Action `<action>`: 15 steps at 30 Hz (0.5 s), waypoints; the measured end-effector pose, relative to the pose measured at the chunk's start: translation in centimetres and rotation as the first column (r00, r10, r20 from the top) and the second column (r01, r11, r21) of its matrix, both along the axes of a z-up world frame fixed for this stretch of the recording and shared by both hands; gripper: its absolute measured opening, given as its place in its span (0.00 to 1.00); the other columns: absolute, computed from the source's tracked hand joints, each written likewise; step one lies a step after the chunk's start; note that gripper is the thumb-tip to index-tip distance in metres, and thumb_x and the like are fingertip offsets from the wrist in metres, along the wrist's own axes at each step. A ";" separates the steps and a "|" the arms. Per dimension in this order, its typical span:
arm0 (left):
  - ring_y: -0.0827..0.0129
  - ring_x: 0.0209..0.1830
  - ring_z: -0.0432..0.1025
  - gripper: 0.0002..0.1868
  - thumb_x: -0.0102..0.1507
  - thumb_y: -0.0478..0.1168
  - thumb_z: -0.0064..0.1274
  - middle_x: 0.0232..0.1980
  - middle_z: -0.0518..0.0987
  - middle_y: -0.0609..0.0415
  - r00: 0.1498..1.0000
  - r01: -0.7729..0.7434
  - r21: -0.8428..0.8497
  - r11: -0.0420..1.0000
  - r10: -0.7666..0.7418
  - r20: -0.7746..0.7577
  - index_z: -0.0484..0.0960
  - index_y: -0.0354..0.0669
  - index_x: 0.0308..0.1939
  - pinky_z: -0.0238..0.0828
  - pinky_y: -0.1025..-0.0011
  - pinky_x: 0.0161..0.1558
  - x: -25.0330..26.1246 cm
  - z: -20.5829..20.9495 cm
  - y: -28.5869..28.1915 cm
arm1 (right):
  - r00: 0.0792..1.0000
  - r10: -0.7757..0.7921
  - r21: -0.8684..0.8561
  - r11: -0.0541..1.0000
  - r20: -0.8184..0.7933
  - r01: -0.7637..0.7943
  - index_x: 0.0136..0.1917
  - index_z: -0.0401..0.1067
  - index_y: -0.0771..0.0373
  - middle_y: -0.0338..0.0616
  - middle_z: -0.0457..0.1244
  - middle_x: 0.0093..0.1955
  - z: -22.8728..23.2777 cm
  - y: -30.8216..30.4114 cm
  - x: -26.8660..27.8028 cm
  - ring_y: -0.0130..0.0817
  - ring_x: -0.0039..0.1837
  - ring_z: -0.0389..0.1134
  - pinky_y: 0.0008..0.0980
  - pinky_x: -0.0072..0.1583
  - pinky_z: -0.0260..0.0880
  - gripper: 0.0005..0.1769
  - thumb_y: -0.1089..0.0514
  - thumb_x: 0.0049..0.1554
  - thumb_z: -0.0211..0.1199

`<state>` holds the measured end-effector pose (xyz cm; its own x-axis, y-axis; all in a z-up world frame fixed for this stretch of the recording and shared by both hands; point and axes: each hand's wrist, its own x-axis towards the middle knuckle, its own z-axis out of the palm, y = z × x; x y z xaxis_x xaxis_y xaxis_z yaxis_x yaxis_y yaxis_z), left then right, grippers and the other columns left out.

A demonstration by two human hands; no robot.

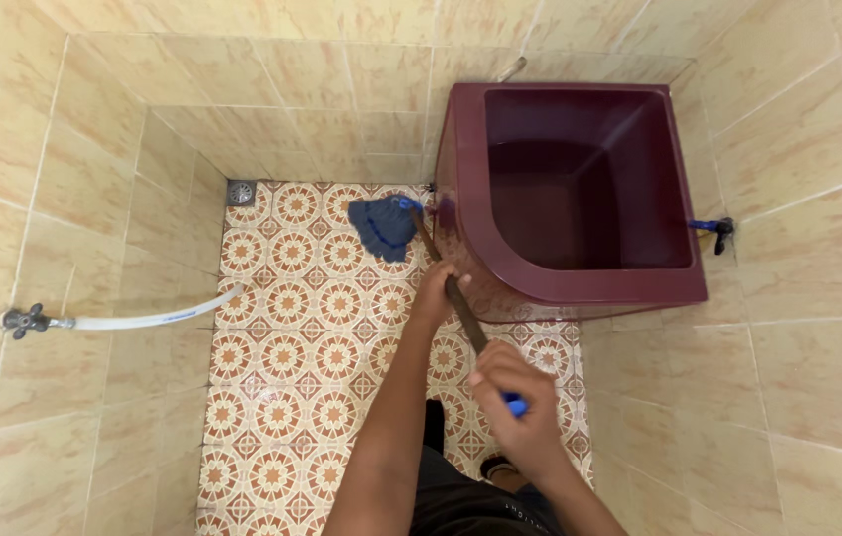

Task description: The person mops the tiled floor of a room using a mop, moving the mop head across the surface and around a brown container.

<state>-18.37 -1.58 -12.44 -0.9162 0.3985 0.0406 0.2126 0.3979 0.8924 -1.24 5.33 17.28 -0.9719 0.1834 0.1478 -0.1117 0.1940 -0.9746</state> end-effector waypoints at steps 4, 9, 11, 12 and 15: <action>0.55 0.42 0.70 0.19 0.63 0.49 0.60 0.40 0.76 0.48 0.951 -0.003 0.119 0.993 0.040 -0.306 0.73 0.39 0.31 0.71 0.60 0.48 0.0 0.6 -0.2 | 0.993 0.070 0.057 0.996 -0.091 -0.065 0.25 0.62 0.66 0.43 0.58 0.27 -0.8 0.2 -0.2 0.30 0.36 0.60 0.35 0.51 0.66 0.18 0.66 0.55 0.59; 0.58 0.37 0.70 0.24 0.63 0.52 0.61 0.34 0.72 0.51 0.994 0.064 -0.012 0.998 -0.065 -0.083 0.70 0.40 0.24 0.69 0.60 0.48 1.3 5.9 0.7 | 0.961 0.023 -0.047 0.998 -0.274 -0.038 0.20 0.59 0.59 0.36 0.56 0.21 -0.9 4.3 -0.1 0.27 0.28 0.56 0.33 0.41 0.64 0.19 0.68 0.50 0.55; 0.58 0.37 0.69 0.25 0.65 0.51 0.61 0.33 0.72 0.51 0.993 0.080 -0.006 0.997 -0.080 -0.089 0.70 0.40 0.23 0.68 0.59 0.49 2.0 7.7 1.3 | 0.935 0.012 -0.047 0.998 -0.354 -0.031 0.19 0.60 0.59 0.37 0.56 0.20 0.4 6.5 -0.8 0.29 0.25 0.55 0.34 0.36 0.59 0.18 0.65 0.49 0.52; 0.59 0.37 0.69 0.25 0.66 0.51 0.60 0.32 0.72 0.52 0.990 0.086 0.007 0.996 -0.085 -0.109 0.69 0.40 0.22 0.68 0.59 0.50 2.6 8.4 1.7 | 0.925 0.030 -0.056 0.997 -0.378 -0.055 0.21 0.60 0.60 0.39 0.55 0.21 1.4 7.4 -0.9 0.30 0.25 0.55 0.35 0.35 0.61 0.19 0.61 0.53 0.49; 0.59 0.37 0.69 0.22 0.65 0.48 0.58 0.31 0.72 0.51 0.992 0.109 -0.046 0.993 -0.112 -0.061 0.70 0.41 0.22 0.67 0.58 0.48 3.4 10.0 1.4 | 0.916 -0.044 -0.173 0.984 -0.399 -0.029 0.22 0.56 0.60 0.42 0.53 0.22 3.6 9.1 -1.1 0.33 0.27 0.53 0.37 0.37 0.62 0.25 0.54 0.61 0.43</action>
